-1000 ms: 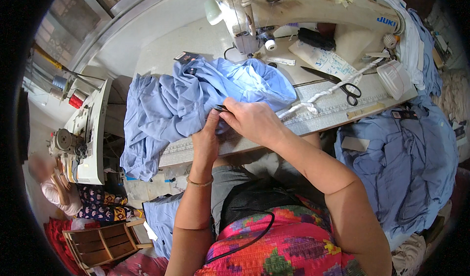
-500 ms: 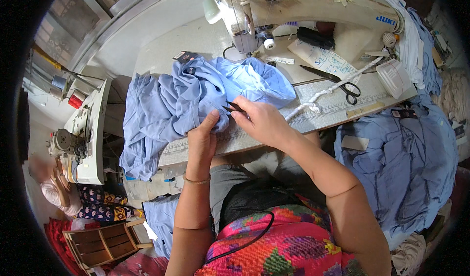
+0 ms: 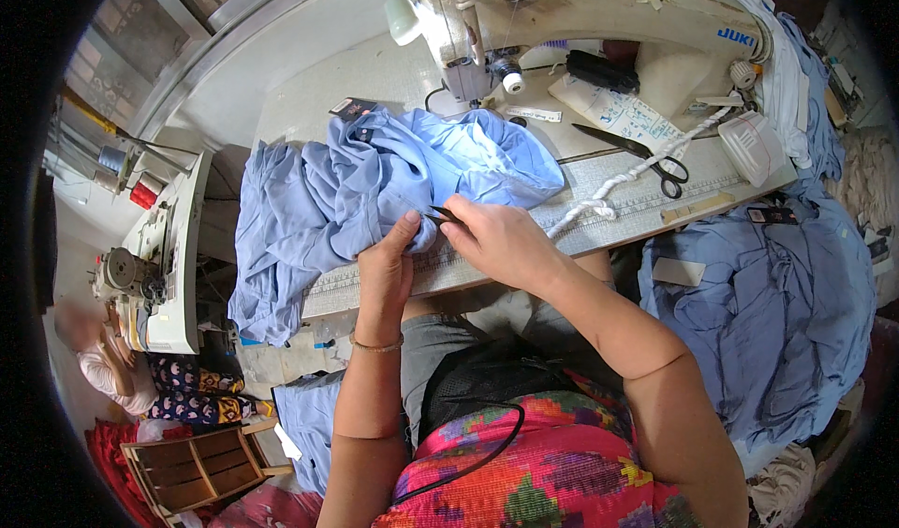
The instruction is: The person buttons a light blue shirt, folds it, and then uses a pair of shears to trim loose threads from another shirt at a workstation.
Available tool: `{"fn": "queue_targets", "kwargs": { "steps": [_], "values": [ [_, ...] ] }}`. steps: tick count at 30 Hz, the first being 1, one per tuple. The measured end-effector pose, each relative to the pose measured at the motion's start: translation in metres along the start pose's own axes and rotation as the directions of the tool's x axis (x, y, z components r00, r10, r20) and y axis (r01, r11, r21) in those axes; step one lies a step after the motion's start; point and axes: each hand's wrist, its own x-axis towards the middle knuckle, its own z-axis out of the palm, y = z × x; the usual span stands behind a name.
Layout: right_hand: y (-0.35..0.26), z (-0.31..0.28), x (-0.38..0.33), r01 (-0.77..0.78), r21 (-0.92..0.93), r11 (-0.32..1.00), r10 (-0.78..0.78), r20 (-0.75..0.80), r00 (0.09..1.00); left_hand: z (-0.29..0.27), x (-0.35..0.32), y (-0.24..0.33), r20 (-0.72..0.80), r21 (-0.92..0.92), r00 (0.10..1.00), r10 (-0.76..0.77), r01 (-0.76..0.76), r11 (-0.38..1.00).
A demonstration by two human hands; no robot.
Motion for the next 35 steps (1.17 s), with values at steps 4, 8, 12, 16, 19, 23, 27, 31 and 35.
{"fn": "queue_targets", "kwargs": {
  "steps": [4, 8, 12, 16, 19, 23, 27, 31, 35],
  "values": [
    [-0.001, 0.000, 0.001, -0.011, -0.014, 1.000, 0.011, 0.011, 1.000, 0.000, 0.000, -0.002, -0.007, 0.008, 1.000, 0.017, -0.017, 1.000],
    [-0.004, -0.001, 0.001, -0.025, -0.031, 0.999, 0.026, 0.026, 0.999, -0.002, 0.000, -0.002, -0.016, 0.014, 1.000, 0.017, -0.017, 1.000],
    [-0.007, 0.002, 0.001, -0.041, -0.034, 0.999, 0.041, -0.006, 0.999, 0.000, 0.000, -0.002, -0.032, 0.028, 0.999, 0.020, -0.019, 0.999],
    [-0.006, 0.007, -0.001, -0.069, -0.005, 0.998, 0.069, -0.040, 0.997, 0.003, -0.001, 0.000, -0.031, 0.035, 0.999, 0.037, -0.036, 0.999],
    [-0.009, 0.010, -0.002, -0.103, -0.004, 0.995, 0.102, -0.049, 0.994, 0.002, 0.000, -0.001, -0.029, 0.039, 0.999, 0.043, -0.041, 0.998],
    [-0.014, 0.012, -0.003, -0.122, -0.040, 0.992, 0.119, -0.056, 0.991, -0.002, 0.001, -0.005, -0.027, 0.039, 0.997, 0.072, -0.071, 0.997],
    [-0.013, 0.013, -0.002, -0.146, 0.081, 0.986, 0.150, -0.042, 0.988, -0.006, 0.002, -0.007, -0.019, 0.027, 0.998, 0.058, -0.058, 0.998],
    [-0.007, 0.013, 0.001, -0.167, 0.134, 0.977, 0.169, 0.003, 0.986, -0.006, 0.003, -0.008, -0.029, 0.033, 0.998, 0.062, -0.061, 0.998],
    [-0.010, 0.012, 0.002, -0.177, 0.101, 0.979, 0.177, 0.010, 0.984, -0.007, 0.002, -0.008, -0.035, 0.050, 0.998, 0.055, -0.053, 0.997]
  ]
}}
